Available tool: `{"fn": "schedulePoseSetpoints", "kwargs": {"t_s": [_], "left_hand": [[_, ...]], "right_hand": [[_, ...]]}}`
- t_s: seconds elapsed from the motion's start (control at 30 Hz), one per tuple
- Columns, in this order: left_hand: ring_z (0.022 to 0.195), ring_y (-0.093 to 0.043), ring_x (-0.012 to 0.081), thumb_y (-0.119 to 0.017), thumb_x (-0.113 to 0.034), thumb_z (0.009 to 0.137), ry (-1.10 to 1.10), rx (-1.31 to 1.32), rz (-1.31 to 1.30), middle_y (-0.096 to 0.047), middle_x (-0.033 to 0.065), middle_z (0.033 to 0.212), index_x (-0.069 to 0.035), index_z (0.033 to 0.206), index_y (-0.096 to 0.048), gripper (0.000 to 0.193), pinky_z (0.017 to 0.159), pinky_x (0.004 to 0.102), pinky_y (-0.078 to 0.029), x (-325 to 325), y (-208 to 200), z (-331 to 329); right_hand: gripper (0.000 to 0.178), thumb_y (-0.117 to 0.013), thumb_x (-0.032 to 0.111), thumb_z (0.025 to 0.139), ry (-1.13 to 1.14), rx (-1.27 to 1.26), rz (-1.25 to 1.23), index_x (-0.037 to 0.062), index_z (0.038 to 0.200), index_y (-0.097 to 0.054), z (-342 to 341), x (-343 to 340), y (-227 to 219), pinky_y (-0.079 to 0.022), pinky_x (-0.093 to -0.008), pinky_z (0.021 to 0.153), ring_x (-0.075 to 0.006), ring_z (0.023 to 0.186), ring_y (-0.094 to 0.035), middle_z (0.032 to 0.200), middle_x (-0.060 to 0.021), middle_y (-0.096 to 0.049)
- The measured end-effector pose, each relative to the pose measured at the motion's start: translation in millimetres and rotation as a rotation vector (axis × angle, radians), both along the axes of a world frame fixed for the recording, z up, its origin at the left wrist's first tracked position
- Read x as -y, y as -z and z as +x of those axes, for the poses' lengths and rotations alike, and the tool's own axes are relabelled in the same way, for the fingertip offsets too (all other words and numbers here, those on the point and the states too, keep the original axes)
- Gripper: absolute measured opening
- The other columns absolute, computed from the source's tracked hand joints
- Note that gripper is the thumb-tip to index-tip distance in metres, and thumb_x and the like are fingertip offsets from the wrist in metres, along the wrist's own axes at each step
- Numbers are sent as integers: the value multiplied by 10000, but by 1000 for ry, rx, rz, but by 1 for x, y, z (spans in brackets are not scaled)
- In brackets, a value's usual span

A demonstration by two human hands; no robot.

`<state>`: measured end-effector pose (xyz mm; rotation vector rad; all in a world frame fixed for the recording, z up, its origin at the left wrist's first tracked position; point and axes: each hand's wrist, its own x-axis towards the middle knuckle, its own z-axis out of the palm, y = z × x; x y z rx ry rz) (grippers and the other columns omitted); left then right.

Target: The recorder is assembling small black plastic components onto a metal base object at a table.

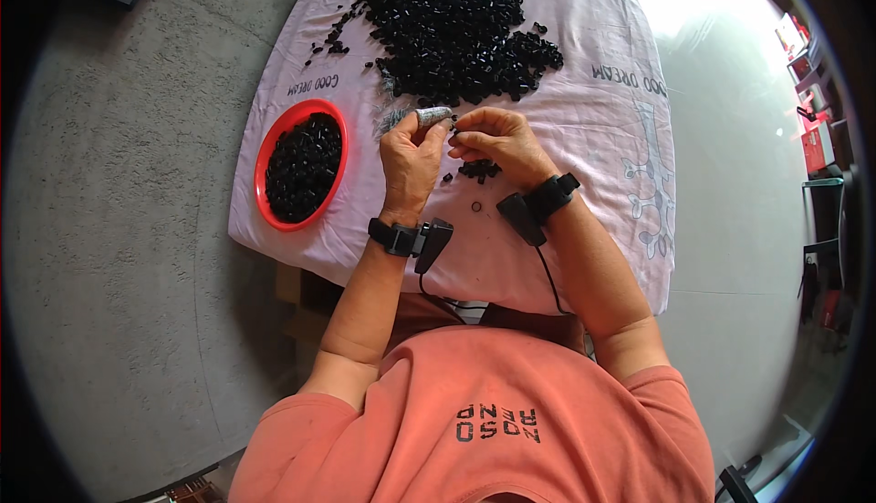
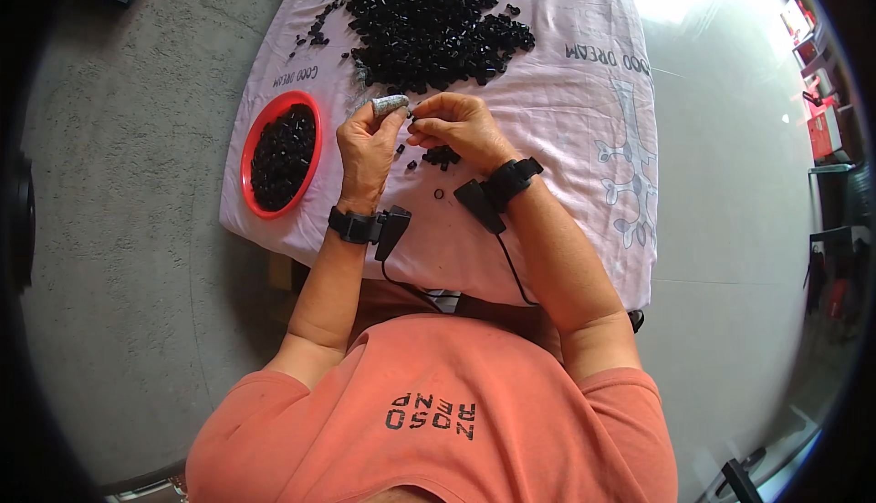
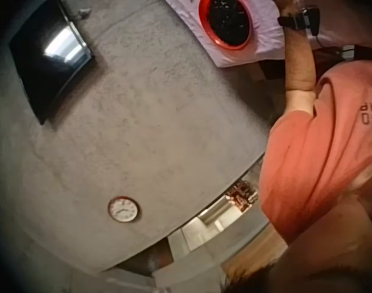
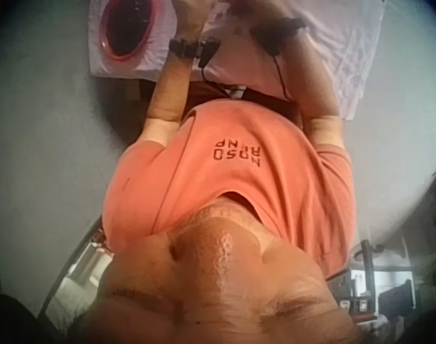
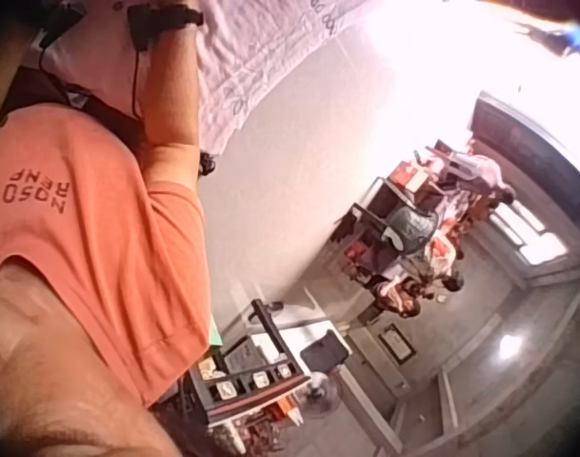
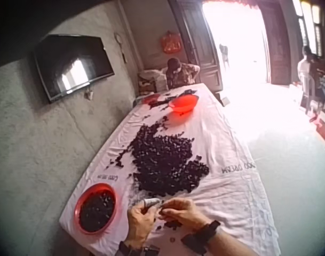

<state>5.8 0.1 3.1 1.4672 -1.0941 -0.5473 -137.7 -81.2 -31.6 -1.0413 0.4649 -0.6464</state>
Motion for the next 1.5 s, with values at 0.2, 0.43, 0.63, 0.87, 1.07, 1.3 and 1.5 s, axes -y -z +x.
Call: {"fn": "schedulePoseSetpoints", "kwargs": {"t_s": [0.2, 0.43, 0.63, 0.87, 1.07, 1.3, 1.5], "left_hand": [[753, -660, 88, -665, -32, 884, 1, 85, 14, -721, 56, 851, 13, 982, -716, 119, 683, 250, -530, -1, -1, 0], [755, -667, 101, -674, -40, 880, 15, 112, 55, -725, 71, 859, 12, 978, -717, 119, 685, 259, -535, -1, -1, 3], [751, -665, 103, -680, -44, 880, 33, 96, 83, -724, 75, 855, 14, 977, -716, 118, 678, 261, -533, -2, -3, 3], [760, -655, 147, -674, -9, 842, 73, 256, 81, -688, 90, 857, 10, 995, -708, 158, 704, 277, -527, 0, -5, 3], [825, -668, 244, -668, 26, 756, 172, 482, -10, -656, 117, 923, -5, 1059, -665, 305, 757, 337, -534, 0, -14, -2], [847, -667, 292, -664, 50, 727, 129, 557, -38, -651, 130, 919, -9, 1027, -651, 306, 774, 369, -533, 0, -13, 1], [851, -682, 247, -726, 30, 730, 98, 695, -50, -666, 98, 904, -23, 1023, -668, 304, 768, 339, -530, 0, -15, -3]], "right_hand": [[186, -655, 47, 936, 7, 4, -19, -10, 1112, -635, 1, 0, 0, -595, -246, 760, -172, 873, -725, 988, -88, -705], [186, -651, 43, 939, 4, -9, -58, -12, 1114, -626, 2, -1, 0, -595, -243, 750, -164, 870, -723, 978, -81, -702], [184, -649, 39, 940, 7, 1, -58, -13, 1115, -623, 2, -2, -1, -598, -243, 738, -162, 855, -724, 975, -80, -701], [179, -657, 40, 935, 21, 56, -6, 17, 1105, -607, 1, -1, 2, -593, -237, 723, -154, 869, -719, 980, -75, -702], [191, -691, 86, 921, 65, 48, 9, 45, 1089, -609, -2, 1, 4, -582, -233, 706, -116, 831, -695, 945, -65, -714], [179, -681, 110, 934, 24, 38, -19, 68, 1090, -604, -1, 1, 3, -560, -213, 713, -76, 852, -663, 980, -31, -704], [177, -692, 107, 926, 37, 98, 36, 39, 1063, -603, 1, 1, 5, -574, -229, 709, -97, 808, -675, 928, -55, -707]]}}
